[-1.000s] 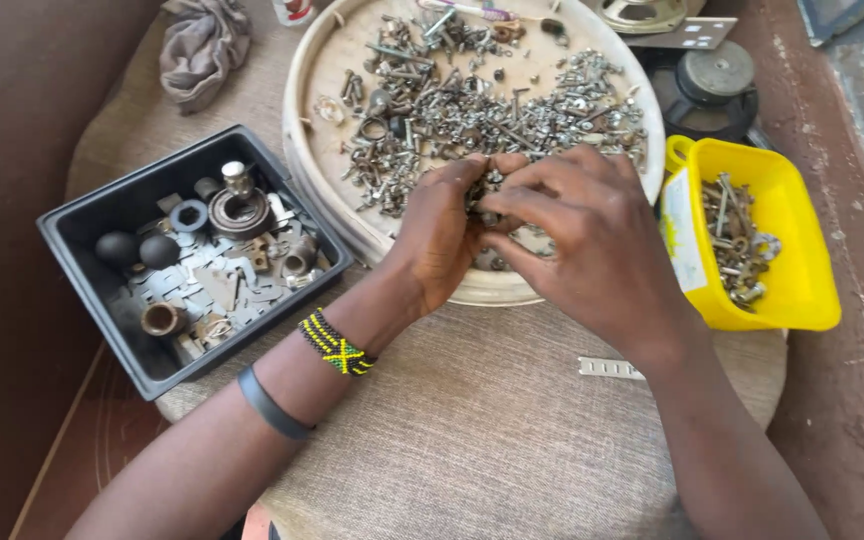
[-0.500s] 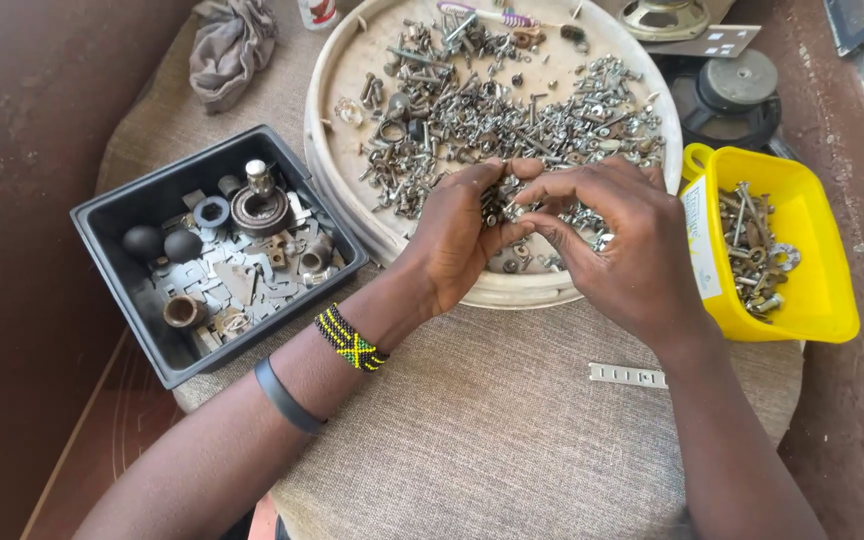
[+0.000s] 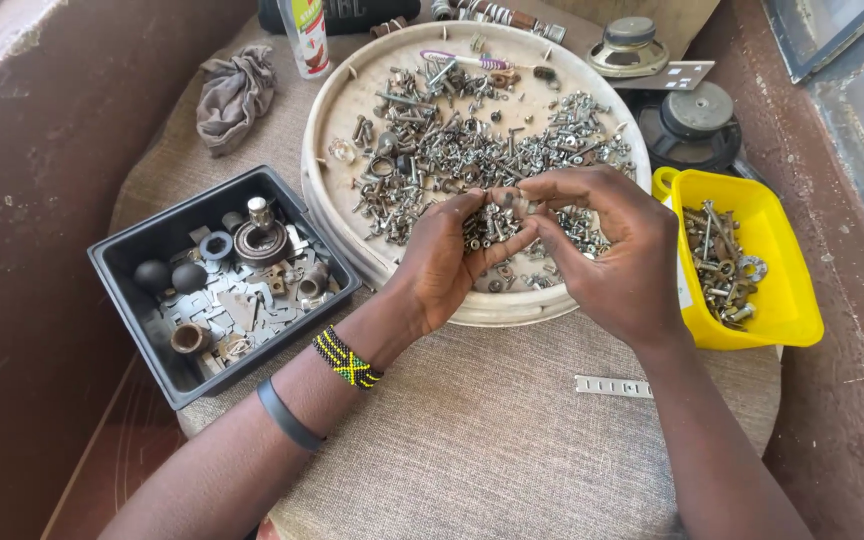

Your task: Sorting through a large tray of mixed metal screws and small hardware to pick out specific items and place them into a yellow container.

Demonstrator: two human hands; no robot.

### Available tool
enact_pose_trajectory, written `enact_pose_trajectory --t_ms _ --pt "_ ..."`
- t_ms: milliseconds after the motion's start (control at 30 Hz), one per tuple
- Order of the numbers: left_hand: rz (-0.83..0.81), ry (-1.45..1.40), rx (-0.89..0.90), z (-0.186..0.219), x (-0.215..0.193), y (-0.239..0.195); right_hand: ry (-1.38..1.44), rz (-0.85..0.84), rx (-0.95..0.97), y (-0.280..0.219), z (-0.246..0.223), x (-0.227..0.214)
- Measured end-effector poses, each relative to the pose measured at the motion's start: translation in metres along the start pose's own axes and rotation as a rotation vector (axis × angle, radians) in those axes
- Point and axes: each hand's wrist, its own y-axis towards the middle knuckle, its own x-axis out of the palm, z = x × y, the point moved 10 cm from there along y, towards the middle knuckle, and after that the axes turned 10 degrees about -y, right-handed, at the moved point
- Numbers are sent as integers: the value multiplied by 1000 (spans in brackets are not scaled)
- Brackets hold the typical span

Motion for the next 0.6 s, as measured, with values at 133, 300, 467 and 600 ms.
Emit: enact_pose_trajectory --t_ms 133,300,467,600 --pt "-54 44 -16 2 11 -6 54 21 64 -4 4 -14" --pt "-25 84 -18 2 12 -8 56 155 246 -36 25 -52" --pt "-21 104 -25 3 15 -12 -223 200 308 -77 52 -99" --pt "2 153 -20 6 18 -18 -439 130 359 -91 62 -127"
